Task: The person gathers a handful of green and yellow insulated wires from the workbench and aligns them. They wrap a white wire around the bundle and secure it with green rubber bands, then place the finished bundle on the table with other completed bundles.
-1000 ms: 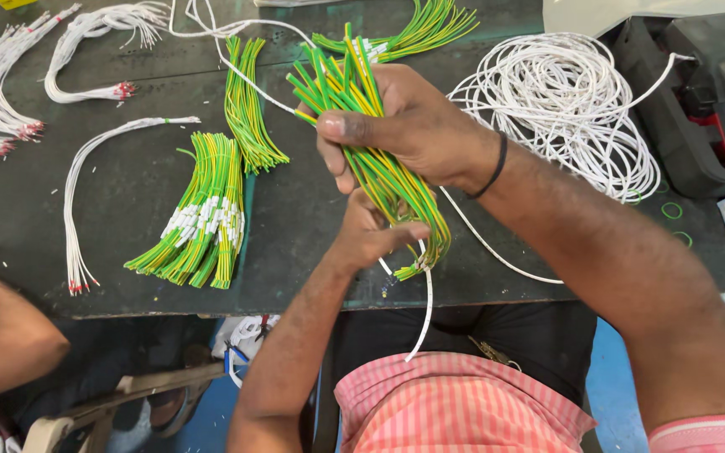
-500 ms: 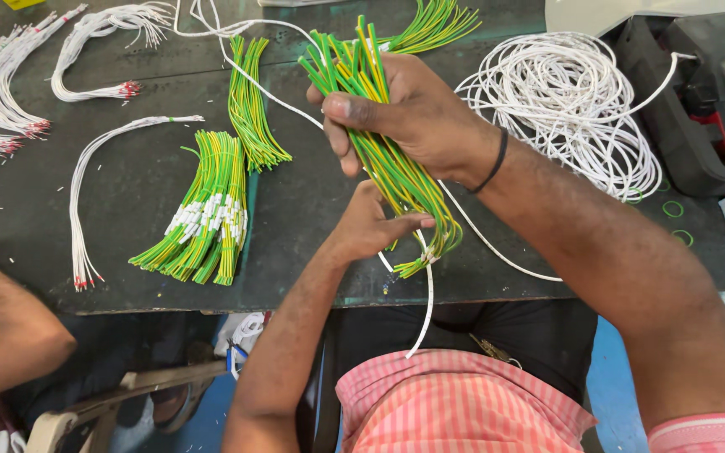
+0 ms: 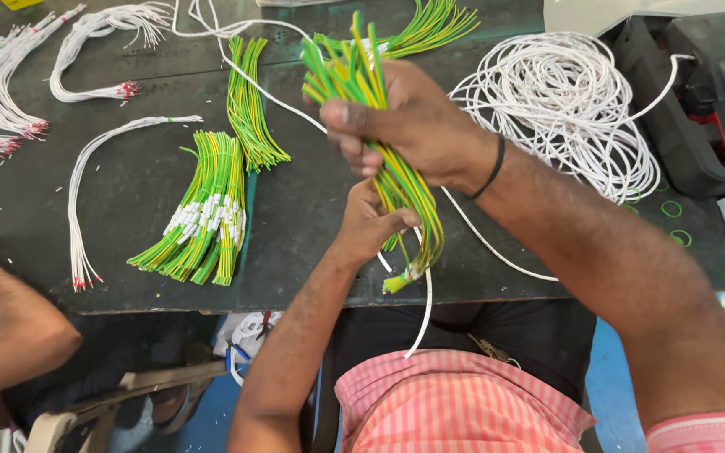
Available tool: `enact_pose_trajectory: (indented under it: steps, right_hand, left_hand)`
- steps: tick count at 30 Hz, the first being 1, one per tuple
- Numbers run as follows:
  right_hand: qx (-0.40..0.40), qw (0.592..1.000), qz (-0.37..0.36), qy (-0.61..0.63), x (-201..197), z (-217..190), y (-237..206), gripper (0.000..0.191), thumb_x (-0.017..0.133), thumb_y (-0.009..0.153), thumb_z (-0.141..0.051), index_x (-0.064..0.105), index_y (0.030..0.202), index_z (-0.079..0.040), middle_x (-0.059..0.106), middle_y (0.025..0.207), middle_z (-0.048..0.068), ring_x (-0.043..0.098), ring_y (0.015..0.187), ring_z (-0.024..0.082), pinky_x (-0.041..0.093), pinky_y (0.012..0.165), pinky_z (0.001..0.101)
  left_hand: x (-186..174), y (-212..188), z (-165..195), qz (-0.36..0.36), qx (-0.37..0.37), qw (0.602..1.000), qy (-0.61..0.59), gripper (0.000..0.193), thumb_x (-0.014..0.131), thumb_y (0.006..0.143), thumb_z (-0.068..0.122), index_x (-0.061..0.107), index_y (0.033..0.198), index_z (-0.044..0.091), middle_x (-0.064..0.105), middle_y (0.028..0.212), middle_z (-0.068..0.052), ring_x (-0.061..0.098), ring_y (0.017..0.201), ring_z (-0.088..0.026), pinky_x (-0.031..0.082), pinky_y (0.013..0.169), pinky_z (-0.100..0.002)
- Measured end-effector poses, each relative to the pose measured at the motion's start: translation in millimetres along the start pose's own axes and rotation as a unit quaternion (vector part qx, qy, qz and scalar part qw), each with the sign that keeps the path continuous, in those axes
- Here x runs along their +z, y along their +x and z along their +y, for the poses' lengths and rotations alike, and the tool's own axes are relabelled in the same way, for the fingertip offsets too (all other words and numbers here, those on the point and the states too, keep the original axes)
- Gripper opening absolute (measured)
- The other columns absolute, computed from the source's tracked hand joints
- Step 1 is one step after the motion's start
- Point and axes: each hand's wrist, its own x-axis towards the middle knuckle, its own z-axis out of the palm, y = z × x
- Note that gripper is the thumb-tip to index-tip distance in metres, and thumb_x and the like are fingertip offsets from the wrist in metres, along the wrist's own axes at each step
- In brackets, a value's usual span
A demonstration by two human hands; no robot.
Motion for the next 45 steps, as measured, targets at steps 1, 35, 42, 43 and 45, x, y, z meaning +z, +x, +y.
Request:
enact_pose_trajectory:
  steps: [1,35,42,43,45]
  right_hand:
    - [-0.006,1.000,0.015,0.002,-2,0,0,0.027,0.072,0.103,-0.025,0.059,0.115,-0.004,0.058,0.080,0.002,0.054,0.063,0.007,0.047,0.057,0.0244]
    - [-0.153,0.919,0.360,-0.039,-26,34,33,0.028,0.067,0.104,-0.024,0.055,0.087,-0.005,0.059,0.074,0.002,0.057,0.059,0.010,0.049,0.052,0.0277]
    - [-0.179,0.935,0.300,-0.069,-24,40,36,0.020,0.072,0.101,-0.015,0.060,0.092,-0.002,0.062,0.077,0.003,0.061,0.063,0.012,0.053,0.056,0.0300]
    - [-0.178,0.939,0.287,-0.063,-24,40,35,0.019,0.072,0.101,-0.014,0.062,0.093,-0.001,0.062,0.077,0.004,0.061,0.064,0.012,0.052,0.057,0.0302]
    - [-0.177,0.943,0.275,-0.055,-26,41,32,0.017,0.072,0.101,-0.012,0.064,0.093,0.000,0.064,0.079,0.005,0.063,0.066,0.013,0.053,0.058,0.0305]
  left_hand:
    - [-1,-2,0,-0.003,-0.003,0.999,-0.036,0.051,0.084,0.093,0.003,0.056,0.136,-0.003,0.065,0.123,-0.012,0.063,0.111,-0.021,0.053,0.099,-0.038]
    - [22,-65,55,0.180,0.169,0.894,0.374,0.030,0.074,0.091,0.004,0.068,0.120,-0.002,0.071,0.105,-0.009,0.065,0.090,-0.016,0.054,0.084,-0.031]
    - [29,-58,62,0.192,0.136,0.870,0.433,0.032,0.076,0.088,0.001,0.069,0.119,0.001,0.075,0.101,-0.009,0.071,0.084,-0.014,0.056,0.076,-0.027]
    - [29,-61,61,0.190,0.119,0.870,0.439,0.031,0.076,0.088,0.002,0.069,0.119,0.001,0.076,0.100,-0.009,0.072,0.083,-0.014,0.057,0.076,-0.028]
    - [28,-67,60,0.185,0.090,0.878,0.432,0.032,0.076,0.089,0.002,0.069,0.121,0.001,0.075,0.102,-0.011,0.074,0.086,-0.015,0.058,0.079,-0.029]
